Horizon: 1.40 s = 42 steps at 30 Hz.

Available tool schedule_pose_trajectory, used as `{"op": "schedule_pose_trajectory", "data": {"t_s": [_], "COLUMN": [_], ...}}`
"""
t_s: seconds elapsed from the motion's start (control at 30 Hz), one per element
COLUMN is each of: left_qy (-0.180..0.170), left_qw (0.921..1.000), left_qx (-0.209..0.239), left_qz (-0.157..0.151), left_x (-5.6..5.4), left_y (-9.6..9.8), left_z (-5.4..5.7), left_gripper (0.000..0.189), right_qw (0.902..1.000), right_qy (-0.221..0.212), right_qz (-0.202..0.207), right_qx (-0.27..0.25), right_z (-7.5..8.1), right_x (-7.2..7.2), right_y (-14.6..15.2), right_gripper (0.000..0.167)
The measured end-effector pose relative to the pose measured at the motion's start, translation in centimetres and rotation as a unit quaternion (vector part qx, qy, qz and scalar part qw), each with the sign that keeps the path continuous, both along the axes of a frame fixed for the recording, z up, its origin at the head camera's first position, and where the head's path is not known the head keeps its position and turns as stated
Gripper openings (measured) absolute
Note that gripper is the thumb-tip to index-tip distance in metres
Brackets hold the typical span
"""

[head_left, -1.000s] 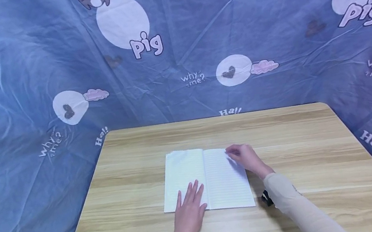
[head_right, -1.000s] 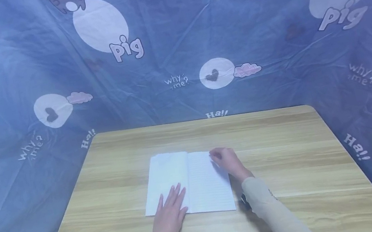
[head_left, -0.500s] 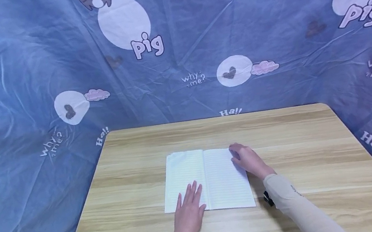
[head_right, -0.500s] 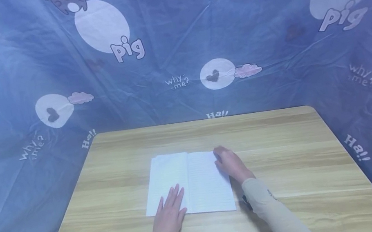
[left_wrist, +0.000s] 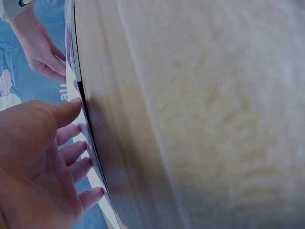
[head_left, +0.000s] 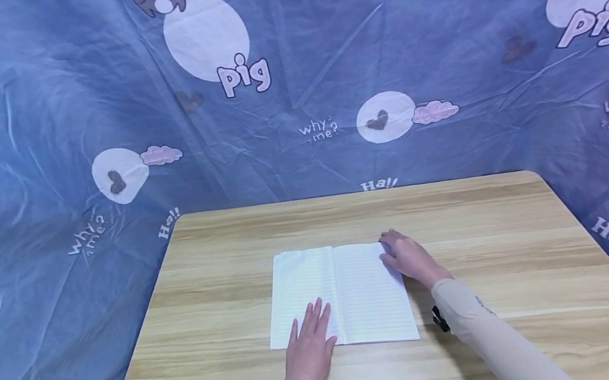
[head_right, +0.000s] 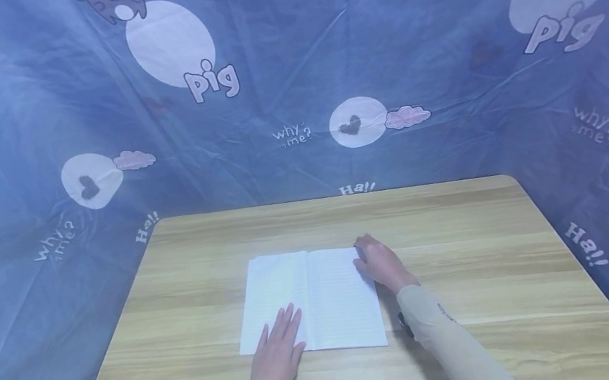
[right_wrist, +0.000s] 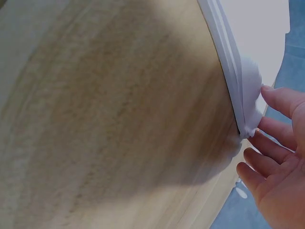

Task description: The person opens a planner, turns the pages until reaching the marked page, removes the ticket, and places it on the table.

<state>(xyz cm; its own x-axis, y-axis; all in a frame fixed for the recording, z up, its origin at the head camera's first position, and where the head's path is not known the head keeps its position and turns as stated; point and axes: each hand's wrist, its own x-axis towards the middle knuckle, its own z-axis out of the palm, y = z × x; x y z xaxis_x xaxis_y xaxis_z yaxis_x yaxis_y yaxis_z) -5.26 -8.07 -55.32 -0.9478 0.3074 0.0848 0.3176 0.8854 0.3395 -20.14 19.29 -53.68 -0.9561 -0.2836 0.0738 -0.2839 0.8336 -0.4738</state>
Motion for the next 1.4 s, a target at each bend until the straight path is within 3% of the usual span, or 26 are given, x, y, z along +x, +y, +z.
{"op": "schedule_pose_trajectory", "data": {"t_s": [0.5, 0.9, 1.2, 1.4], "left_qy": [-0.008, -0.006, -0.005, 0.003], "left_qw": [1.0, 1.0, 1.0, 1.0], "left_qx": [0.0, -0.003, -0.004, -0.008], "left_qz": [-0.001, -0.001, 0.001, 0.0], "left_x": [-0.01, -0.03, 0.02, 0.02], "left_y": [-0.04, -0.07, -0.06, -0.06], "left_z": [0.21, 0.25, 0.27, 0.08], "left_gripper": [0.058, 0.058, 0.058, 0.058], "right_qw": [0.9999, 0.9949, 0.9821, 0.9641], "right_qy": [0.01, 0.028, 0.026, -0.017], "right_qz": [-0.006, -0.014, -0.028, -0.039], "right_qx": [-0.01, -0.095, -0.184, -0.262], "right_z": [0.19, 0.04, 0.36, 0.61], "right_x": [-0.22, -0.14, 0.18, 0.32], "right_y": [-0.16, 0.1, 0.18, 0.54], "right_gripper": [0.035, 0.029, 0.026, 0.03]}}
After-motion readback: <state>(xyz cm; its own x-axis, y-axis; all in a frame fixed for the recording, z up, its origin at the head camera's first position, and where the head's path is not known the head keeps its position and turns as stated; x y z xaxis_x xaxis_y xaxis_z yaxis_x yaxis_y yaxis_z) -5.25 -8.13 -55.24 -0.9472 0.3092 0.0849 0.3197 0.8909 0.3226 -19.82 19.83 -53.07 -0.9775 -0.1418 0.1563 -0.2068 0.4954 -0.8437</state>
